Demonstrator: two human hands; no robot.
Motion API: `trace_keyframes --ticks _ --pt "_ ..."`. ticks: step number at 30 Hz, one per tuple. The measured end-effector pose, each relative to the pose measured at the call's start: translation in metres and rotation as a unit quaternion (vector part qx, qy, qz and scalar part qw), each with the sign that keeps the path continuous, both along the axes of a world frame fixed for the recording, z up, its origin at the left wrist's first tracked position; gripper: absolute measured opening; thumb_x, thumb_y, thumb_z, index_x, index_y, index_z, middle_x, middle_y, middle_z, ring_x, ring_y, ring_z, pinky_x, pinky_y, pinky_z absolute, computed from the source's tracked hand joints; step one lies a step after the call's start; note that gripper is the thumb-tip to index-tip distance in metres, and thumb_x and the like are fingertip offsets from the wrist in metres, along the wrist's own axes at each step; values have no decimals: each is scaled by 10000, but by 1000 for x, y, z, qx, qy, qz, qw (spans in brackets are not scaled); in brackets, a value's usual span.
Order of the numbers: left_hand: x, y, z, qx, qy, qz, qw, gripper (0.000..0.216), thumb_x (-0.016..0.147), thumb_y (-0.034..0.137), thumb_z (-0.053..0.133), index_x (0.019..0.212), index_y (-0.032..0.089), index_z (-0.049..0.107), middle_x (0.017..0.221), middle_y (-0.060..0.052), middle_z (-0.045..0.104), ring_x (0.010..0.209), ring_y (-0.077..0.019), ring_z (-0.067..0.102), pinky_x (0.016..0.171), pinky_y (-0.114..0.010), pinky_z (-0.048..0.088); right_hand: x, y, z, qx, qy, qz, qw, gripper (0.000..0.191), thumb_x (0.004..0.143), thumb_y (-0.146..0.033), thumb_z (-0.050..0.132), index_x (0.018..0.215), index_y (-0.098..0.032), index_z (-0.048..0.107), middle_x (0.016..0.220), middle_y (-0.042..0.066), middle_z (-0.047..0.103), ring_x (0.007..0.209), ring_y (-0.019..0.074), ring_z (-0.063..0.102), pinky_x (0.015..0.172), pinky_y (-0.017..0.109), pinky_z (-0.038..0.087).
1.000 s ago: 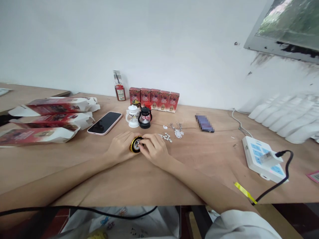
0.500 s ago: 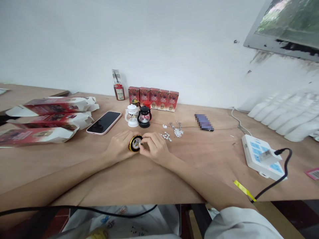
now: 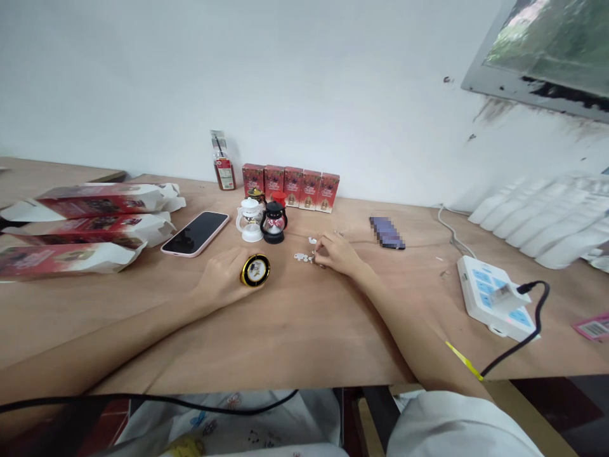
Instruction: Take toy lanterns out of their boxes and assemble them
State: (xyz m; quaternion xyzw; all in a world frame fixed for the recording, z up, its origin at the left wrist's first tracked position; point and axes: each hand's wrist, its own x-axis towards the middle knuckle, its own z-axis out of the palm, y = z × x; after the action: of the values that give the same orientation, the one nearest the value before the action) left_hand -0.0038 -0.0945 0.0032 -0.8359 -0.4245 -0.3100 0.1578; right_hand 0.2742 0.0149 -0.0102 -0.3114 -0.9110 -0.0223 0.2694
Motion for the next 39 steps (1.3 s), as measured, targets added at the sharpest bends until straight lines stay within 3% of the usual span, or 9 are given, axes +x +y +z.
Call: trace_keyframes --ticks 9,16,23,27,32,39 --pt "-1 0 0 -22 8 1 1000 294 781 338 557 1021 171 530 889 -76 649 814 -236 617 682 -326 456 -14 -19 13 57 -107 -24 992 146 859 -291 490 844 -175 577 907 89 635 863 220 543 812 350 347" --pt "0 0 0 5 12 -9 1000 300 766 318 587 1018 168 522 885 -74 656 796 -234 622 670 -319 456 -29 -25 4 75 -63 -25 995 239 882 -381 500 955 -168 581 955 105 655 937 244 555 834 371 363" --pt "0 1 0 15 14 -12 1000 303 763 318 597 1007 157 523 871 -80 658 783 -237 625 659 -320 458 -37 -23 -5 43 -19 -12 999 135 878 -265 513 969 -189 578 970 65 679 928 218 564 805 354 395" --pt "0 0 0 14 11 -14 1000 294 769 319 587 1010 163 524 878 -76 660 789 -231 625 663 -316 458 -34 -22 -2 65 29 -13 997 120 895 -240 491 893 -201 605 880 45 687 841 195 566 769 341 392" --pt "-1 1 -1 8 16 -9 1000 283 781 324 565 1011 164 527 862 -76 654 783 -231 621 653 -315 452 -19 -15 8 83 74 -76 991 110 871 -213 507 861 -199 615 845 51 684 814 207 571 770 352 394" --pt "-1 0 1 -5 12 -7 1000 271 771 321 567 992 168 533 863 -78 649 774 -236 616 648 -320 449 2 -7 24 11 20 -189 982 147 775 -127 535 873 -200 617 853 40 703 898 243 568 798 367 381"
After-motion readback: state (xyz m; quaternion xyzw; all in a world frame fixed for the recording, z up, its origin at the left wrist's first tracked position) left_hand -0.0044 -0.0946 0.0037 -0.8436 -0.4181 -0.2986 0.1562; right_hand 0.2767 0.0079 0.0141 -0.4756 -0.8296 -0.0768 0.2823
